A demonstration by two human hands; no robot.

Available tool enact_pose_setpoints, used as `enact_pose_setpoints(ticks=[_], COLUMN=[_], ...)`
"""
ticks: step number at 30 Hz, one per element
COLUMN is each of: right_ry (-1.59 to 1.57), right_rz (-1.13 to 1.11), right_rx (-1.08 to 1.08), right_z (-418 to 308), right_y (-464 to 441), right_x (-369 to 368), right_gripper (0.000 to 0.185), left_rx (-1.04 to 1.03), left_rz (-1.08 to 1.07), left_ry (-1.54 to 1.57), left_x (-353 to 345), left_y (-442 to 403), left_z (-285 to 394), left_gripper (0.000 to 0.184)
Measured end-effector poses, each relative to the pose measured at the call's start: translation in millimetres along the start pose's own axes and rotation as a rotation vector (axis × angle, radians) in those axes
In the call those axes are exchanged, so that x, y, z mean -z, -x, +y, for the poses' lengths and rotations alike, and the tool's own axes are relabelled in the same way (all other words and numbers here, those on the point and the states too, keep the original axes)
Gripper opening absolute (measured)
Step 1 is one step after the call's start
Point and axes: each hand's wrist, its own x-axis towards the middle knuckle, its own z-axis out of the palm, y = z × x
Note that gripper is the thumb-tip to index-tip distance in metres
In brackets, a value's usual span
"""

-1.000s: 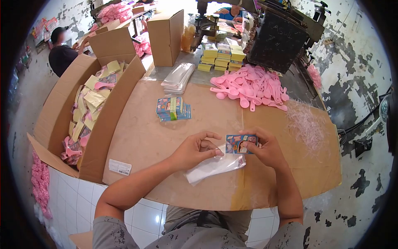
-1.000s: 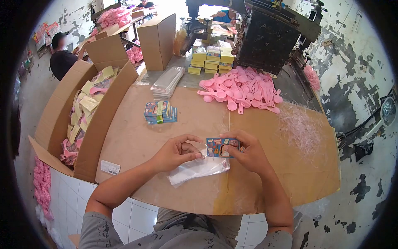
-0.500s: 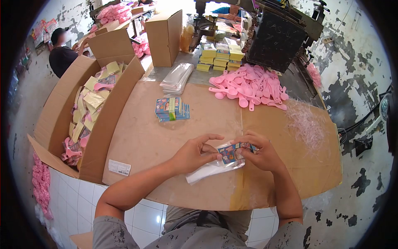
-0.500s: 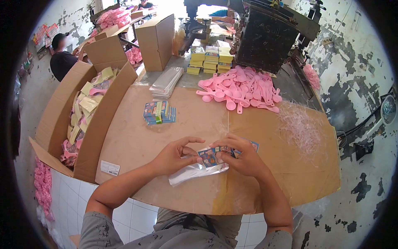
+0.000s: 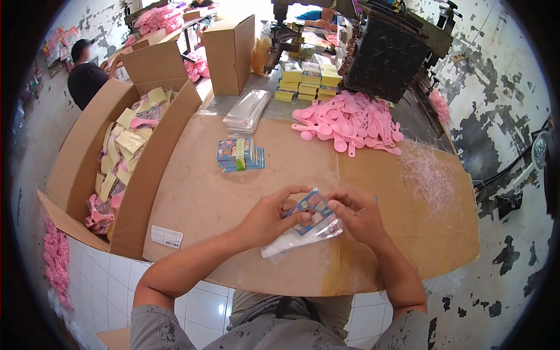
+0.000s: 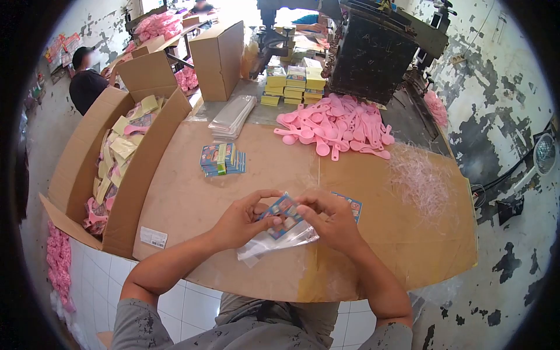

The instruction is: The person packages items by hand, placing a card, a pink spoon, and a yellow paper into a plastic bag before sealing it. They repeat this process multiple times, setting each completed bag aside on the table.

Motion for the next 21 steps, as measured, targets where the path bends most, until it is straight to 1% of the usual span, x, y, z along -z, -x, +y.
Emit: enact_pose_setpoints(ticks=[1,2,4,5,8,10,13,17,21], right_ry=[0.106,0.211,0.195,0.186,0.41,0.725,0.965,1.02,0.944], right_rz=[-0.08,-0.159,-0.255,-0.304,-0.142,0.0,0.102,0.044,0.004], right_rx=[0.09,0.181,0.098,0.056,-0.007,0.155,0.422,0.365,0.324], right_z=[-3,-5,0,4,9,37,63,82,63], right_y=[-1,-3,-11,-17,-62,-99,-145,-154,-125], right_x=[2,4,13,17,37,52,51,40,32], right_gripper=[0.025,0.024,0.026,0.028,0.03,0.036,0.041,0.039,0.036], left_rx=[0.004,-0.015,-0.056,-0.047,-0.014,0.008,0.01,0.029,0.044], left_rz=[0.0,-0.003,-0.006,0.003,0.016,0.007,-0.013,-0.038,-0.04], left_ry=[0.03,-0.032,-0.157,-0.133,-0.063,-0.037,-0.059,-0.117,-0.186], left_x=[1,2,4,5,5,8,11,15,15], left_y=[0,0,1,0,-2,-3,-2,-1,0], left_z=[0,-1,-5,-6,-10,-14,-12,-12,-3], left_gripper=[0.057,0.056,0.054,0.054,0.054,0.055,0.054,0.052,0.05])
